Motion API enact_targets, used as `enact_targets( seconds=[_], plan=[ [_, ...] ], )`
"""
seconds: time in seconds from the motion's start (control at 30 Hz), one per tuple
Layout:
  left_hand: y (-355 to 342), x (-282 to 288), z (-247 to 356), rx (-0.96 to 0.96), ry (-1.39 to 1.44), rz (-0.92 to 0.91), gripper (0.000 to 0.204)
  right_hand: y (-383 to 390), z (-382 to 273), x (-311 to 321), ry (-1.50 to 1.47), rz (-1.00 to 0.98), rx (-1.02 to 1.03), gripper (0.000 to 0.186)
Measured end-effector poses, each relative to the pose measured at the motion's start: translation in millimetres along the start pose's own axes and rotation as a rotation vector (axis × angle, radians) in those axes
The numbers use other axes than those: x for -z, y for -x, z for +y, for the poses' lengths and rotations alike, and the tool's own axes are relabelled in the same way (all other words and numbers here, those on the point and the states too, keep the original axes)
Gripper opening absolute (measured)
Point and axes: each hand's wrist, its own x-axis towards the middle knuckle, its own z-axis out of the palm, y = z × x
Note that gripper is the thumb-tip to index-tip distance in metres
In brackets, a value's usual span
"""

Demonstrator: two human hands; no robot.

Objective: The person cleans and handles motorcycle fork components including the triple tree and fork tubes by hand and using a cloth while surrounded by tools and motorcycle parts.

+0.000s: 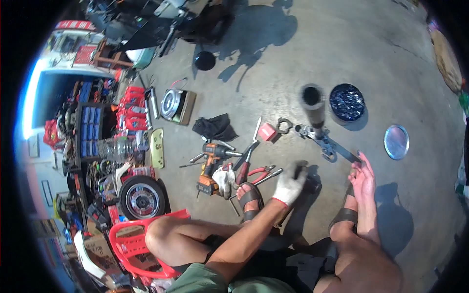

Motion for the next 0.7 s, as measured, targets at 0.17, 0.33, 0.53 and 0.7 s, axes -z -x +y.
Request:
enact_targets(
  seconds=[0.17, 0.33, 0.53, 0.7],
  plan=[
    [12, 23, -30, -0.02, -0.12, 0.132, 0.028, 1, 11, 1, 0.055, -0.004, 0.01, 0.048],
    [-4, 99, -100, 0.092, -0.187, 0.442, 0.026, -3, 14, 11, 0.125, -0.023, -0.004, 0.048],
    [-38, 179, -115, 0.233, -0.371, 0.65, 0.026, 17, -1, 2, 0.275, -0.028, 0.029, 0.044],
    [-96, 237, -164, 0.122, -0.53, 0.743, 0.031, 39, -8, -1, 0.331, 0.039, -0.017, 0.041]
  ],
)
